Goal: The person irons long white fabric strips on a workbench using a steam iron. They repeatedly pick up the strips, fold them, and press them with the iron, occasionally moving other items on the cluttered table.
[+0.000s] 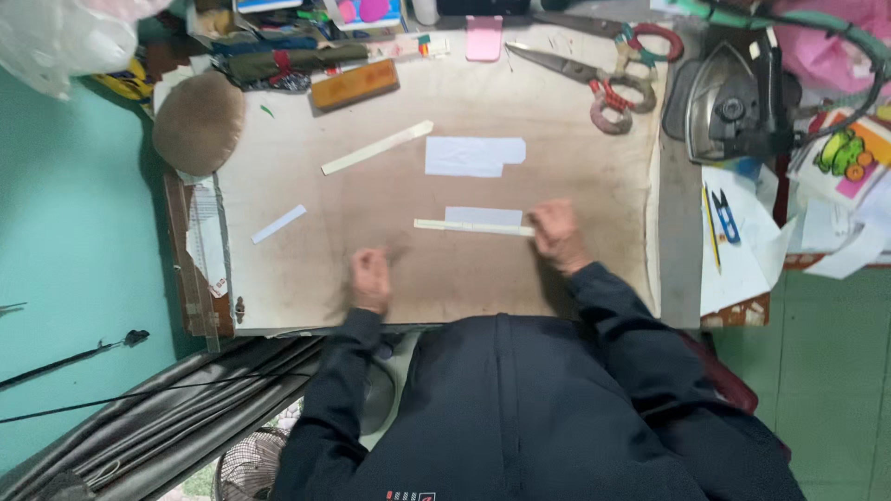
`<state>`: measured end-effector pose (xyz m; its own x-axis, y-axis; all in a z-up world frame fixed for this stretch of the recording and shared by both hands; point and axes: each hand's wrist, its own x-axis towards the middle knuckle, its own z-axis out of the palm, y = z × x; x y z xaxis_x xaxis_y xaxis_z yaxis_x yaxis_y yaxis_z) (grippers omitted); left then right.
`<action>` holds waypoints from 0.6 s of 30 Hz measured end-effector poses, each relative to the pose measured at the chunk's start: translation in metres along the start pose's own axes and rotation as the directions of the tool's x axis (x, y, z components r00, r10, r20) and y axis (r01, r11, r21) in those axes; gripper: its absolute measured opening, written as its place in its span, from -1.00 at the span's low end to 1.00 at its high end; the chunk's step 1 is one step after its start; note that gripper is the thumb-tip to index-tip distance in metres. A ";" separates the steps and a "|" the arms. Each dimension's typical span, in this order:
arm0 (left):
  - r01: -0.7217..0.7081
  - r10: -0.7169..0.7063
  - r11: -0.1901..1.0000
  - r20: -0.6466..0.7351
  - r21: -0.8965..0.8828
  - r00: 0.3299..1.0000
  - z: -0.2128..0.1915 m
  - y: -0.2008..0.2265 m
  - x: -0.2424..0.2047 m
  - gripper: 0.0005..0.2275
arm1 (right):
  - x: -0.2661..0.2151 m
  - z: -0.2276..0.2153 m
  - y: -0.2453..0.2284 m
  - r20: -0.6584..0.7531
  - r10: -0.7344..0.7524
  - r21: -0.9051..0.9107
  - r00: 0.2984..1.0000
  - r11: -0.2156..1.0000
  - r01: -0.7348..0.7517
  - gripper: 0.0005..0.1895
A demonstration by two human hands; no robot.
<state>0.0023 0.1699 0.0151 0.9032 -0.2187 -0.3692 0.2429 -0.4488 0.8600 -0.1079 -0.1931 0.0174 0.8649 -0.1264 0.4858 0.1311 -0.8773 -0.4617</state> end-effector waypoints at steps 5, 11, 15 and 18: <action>-0.424 0.630 0.552 -0.026 0.718 0.776 -0.074 0.010 0.022 -0.82 | -0.009 0.035 -0.050 0.136 0.147 -0.017 0.980 0.989 -0.147 -0.68; -0.743 0.894 0.333 0.056 0.581 0.445 -0.004 0.025 0.038 -0.95 | -0.008 0.040 -0.050 0.173 0.133 -0.115 0.976 0.987 -0.114 -0.63; -0.733 0.705 0.658 0.202 0.173 0.680 0.076 0.045 0.047 -0.89 | -0.008 0.038 -0.050 0.227 0.127 -0.137 0.965 0.986 -0.097 -0.66; -0.890 0.828 0.205 0.413 0.407 0.380 0.094 0.054 0.056 -0.89 | -0.006 0.037 -0.050 0.263 0.152 -0.133 0.953 0.984 -0.120 -0.67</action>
